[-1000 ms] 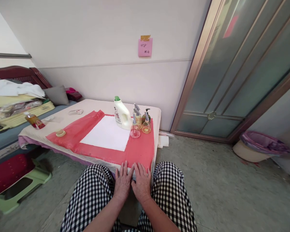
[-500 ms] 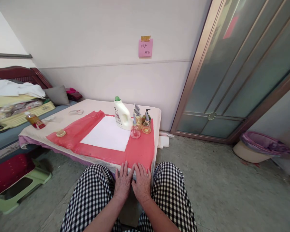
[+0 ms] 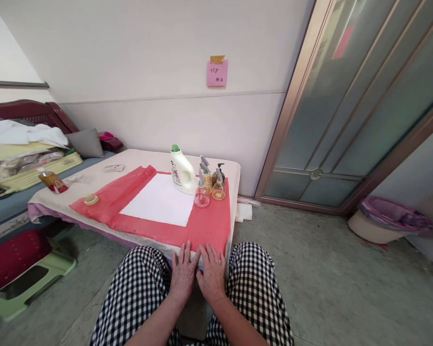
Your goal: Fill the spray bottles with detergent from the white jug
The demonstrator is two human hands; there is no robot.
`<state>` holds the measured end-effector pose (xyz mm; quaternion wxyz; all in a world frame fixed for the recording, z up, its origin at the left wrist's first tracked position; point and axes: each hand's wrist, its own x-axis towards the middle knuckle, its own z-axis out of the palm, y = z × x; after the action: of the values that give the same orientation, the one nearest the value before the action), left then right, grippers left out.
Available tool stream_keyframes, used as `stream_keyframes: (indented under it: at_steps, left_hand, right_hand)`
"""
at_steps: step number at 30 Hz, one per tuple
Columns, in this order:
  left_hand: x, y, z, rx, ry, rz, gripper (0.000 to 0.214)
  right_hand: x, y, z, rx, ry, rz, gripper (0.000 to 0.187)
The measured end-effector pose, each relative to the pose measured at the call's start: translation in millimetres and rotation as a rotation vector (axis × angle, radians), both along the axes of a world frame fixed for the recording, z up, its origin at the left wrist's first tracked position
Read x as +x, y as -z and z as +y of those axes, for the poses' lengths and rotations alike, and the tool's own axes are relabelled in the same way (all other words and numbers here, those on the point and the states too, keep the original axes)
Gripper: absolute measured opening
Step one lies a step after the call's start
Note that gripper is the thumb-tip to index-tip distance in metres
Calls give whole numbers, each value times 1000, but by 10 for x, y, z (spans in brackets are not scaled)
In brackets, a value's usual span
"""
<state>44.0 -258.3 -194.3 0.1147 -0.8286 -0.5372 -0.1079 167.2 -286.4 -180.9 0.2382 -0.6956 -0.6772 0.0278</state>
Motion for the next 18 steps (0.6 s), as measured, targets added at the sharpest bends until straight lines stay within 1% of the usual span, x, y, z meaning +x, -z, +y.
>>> stream_keyframes:
  at_steps: [3, 5, 7, 8, 9, 10, 11, 12, 13, 14, 15, 16, 17, 18]
  left_hand:
    - [2, -1, 8, -22, 4, -11, 70]
    - [6, -59, 15, -68, 11, -56, 70]
    - [9, -207, 20, -135, 1, -169, 70]
    - [7, -320, 21, -176, -8, -268, 69]
    - [-1, -461, 20, -224, -22, -406, 68]
    - [-14, -625, 16, -282, -29, -604, 64]
    - [-34, -808, 8, -369, -10, -853, 56]
    - [-62, -1002, -3, -491, 19, -1130, 45]
    - [-94, -1200, -20, -651, 64, -1418, 33]
    - [-130, -1393, -42, -768, 104, -1712, 23]
    - [-165, -1574, -68, -877, 149, -1957, 16]
    - [-197, -1738, -97, -934, 188, -2165, 11]
    - [-224, -1880, -128, -980, 221, -2322, 9]
    - [-243, -1998, -160, -1028, 251, -2435, 10]
  right_hand:
    - [-18, -8, 5, 18, 25, 12, 62]
    - [-21, 5, 13, 32, 47, 17, 61]
    - [-17, 30, 23, 44, 59, 18, 62]
    - [-14, 44, 27, 51, 59, 17, 62]
    - [-12, 58, 30, 58, 58, 15, 61]
    - [-10, 70, 32, 65, 57, 13, 61]
    - [-11, 78, 32, 73, 57, 11, 61]
    - [-13, 84, 31, 80, 57, 10, 61]
    - [-16, 87, 30, 87, 57, 9, 62]
    - [-20, 89, 30, 95, 56, 9, 63]
    - [-23, 91, 31, 102, 53, 11, 64]
    - [-26, 94, 33, 110, 50, 12, 64]
    - [-28, 99, 38, 119, 46, 15, 64]
    - [-28, 107, 44, 128, 41, 17, 63]
